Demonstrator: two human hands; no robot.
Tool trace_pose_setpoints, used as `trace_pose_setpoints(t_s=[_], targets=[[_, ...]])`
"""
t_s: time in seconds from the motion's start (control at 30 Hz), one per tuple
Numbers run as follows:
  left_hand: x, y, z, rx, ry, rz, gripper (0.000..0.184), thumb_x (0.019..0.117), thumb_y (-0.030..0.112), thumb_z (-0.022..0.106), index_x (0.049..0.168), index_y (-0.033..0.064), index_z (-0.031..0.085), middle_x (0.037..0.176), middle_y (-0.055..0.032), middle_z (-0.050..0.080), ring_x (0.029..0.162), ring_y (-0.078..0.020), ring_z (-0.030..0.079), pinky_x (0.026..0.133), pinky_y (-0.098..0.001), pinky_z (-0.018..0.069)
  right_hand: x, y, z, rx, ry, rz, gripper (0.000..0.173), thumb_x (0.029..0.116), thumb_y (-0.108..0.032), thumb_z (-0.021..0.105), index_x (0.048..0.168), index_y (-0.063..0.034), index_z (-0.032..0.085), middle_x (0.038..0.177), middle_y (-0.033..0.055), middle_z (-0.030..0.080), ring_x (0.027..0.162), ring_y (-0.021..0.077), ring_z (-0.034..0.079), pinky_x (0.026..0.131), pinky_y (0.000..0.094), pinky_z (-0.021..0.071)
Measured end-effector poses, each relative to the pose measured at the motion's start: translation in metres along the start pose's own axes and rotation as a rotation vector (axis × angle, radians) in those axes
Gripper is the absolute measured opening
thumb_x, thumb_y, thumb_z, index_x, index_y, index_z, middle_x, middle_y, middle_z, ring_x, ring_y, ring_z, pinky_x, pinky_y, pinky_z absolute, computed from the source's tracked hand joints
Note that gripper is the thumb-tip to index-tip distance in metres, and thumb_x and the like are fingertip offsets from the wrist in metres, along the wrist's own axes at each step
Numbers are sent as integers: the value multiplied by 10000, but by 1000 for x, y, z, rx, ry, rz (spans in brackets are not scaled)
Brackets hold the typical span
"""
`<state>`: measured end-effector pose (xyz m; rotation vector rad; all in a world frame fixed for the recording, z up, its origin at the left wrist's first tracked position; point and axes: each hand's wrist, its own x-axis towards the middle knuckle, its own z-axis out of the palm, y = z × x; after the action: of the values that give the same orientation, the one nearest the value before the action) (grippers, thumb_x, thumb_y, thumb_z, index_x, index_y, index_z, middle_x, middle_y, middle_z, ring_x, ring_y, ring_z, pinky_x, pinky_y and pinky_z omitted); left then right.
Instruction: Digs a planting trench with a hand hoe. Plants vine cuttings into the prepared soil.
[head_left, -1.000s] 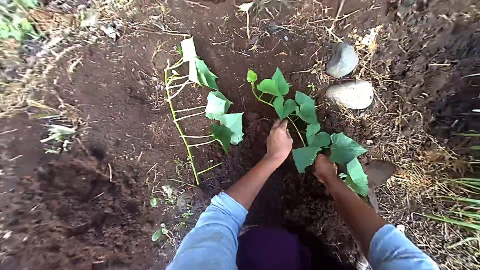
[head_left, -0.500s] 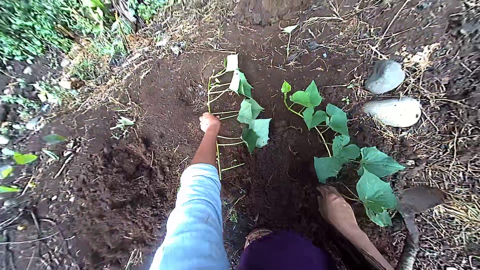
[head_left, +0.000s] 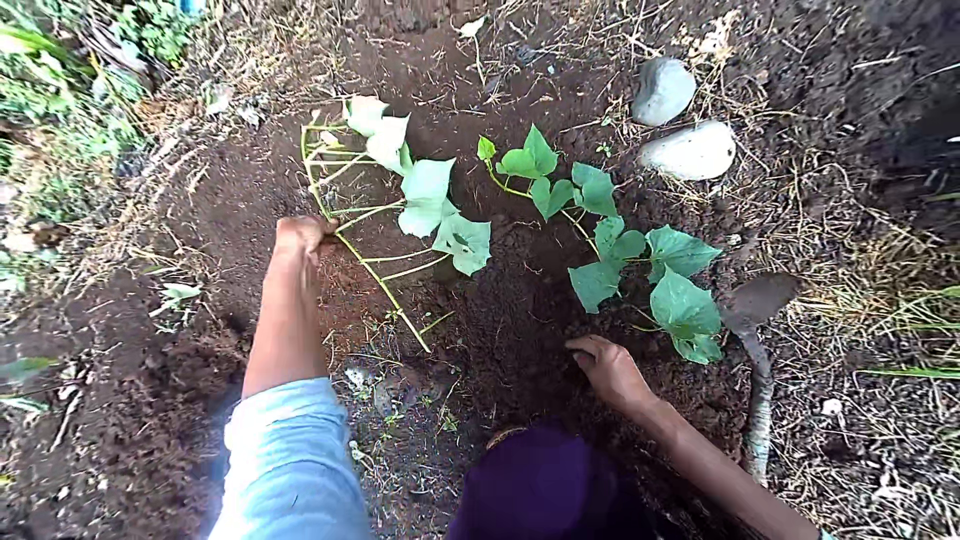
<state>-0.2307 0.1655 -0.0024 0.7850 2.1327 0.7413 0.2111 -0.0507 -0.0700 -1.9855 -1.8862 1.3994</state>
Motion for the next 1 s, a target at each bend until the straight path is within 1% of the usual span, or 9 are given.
trace_pose_setpoints(t_s=[0.13, 0.3, 0.47, 0.6, 0.67, 0.73, 0.8, 0.93, 1.0], targets=[[-51, 38, -10, -210, 67, 109, 298, 973, 26, 638, 1263, -2, 574, 981, -62, 644, 709, -78, 627, 667, -258, 566, 13, -15, -22, 92, 42, -84, 311, 1044, -68, 515, 1299, -37, 691, 1313, 180, 675, 1197, 289, 662, 1068, 458, 498], [-89, 25, -14, -476, 52, 256, 119, 1002, -7, 574, 1086, 52, 635, 815, 33, 668, 621, -49, 642, 599, -232, 583, 20, -38, -41, 130, 36, -272, 322, 1076, -196, 521, 1310, -55, 693, 1340, 157, 668, 1240, 256, 641, 1094, 441, 478], [-119, 25, 44, -703, -108, 229, 135, 1020, -36, 519, 1021, 66, 607, 793, 31, 655, 610, -43, 627, 573, -211, 570, 19, -63, -27, 160, 9, -390, 484, 1083, -357, 508, 1436, -38, 598, 1410, 186, 627, 1307, 296, 605, 1130, 477, 442], [-148, 47, 126, -758, -328, 190, 120, 1009, -52, 539, 1074, 5, 622, 817, -18, 637, 634, -78, 618, 594, -237, 566, 22, -43, -9, 344, 218, -312, 396, 1014, -199, 647, 1353, 5, 648, 1230, 172, 716, 1099, 198, 705, 999, 351, 550], [-161, 57, 160, -744, -442, 163, 110, 1006, -45, 552, 1074, -11, 630, 825, -33, 641, 635, -85, 613, 591, -246, 561, 23, -29, -10, 400, 232, -251, 452, 984, -173, 683, 1398, -6, 614, 1341, 218, 621, 1090, 221, 678, 949, 344, 563], [-173, 69, 182, -708, -525, 154, 113, 1000, -41, 574, 1098, -37, 630, 856, -63, 643, 652, -107, 617, 600, -265, 563, 23, -19, -13, 478, 83, -207, 489, 1012, -174, 618, 1479, -48, 543, 1480, 163, 557, 1138, 190, 659, 962, 342, 544], [-182, 81, 193, -640, -564, 181, 115, 991, -37, 596, 1097, -43, 641, 877, -76, 643, 673, -114, 614, 608, -268, 557, 23, -20, -5, 648, -37, -222, 454, 1038, -139, 520, 1483, -52, 523, 1436, 75, 614, 1037, 106, 672, 867, 298, 552], [-199, 103, 197, -478, -621, 284, 128, 988, -31, 609, 1104, -52, 659, 915, -110, 660, 713, -133, 624, 645, -291, 561, 34, -47, 6, 1025, 9, -265, 500, 1041, -81, 468, 1539, -71, 422, 1387, 42, 640, 944, 94, 680, 791, 277, 558], [-209, 107, 193, -432, -653, 320, 137, 989, -30, 610, 1113, -56, 662, 940, -122, 667, 739, -139, 636, 659, -296, 565, 40, -61, 6, 1114, 38, -264, 464, 1047, -63, 460, 1510, -95, 454, 1339, 23, 661, 881, 76, 668, 755, 251, 548]])
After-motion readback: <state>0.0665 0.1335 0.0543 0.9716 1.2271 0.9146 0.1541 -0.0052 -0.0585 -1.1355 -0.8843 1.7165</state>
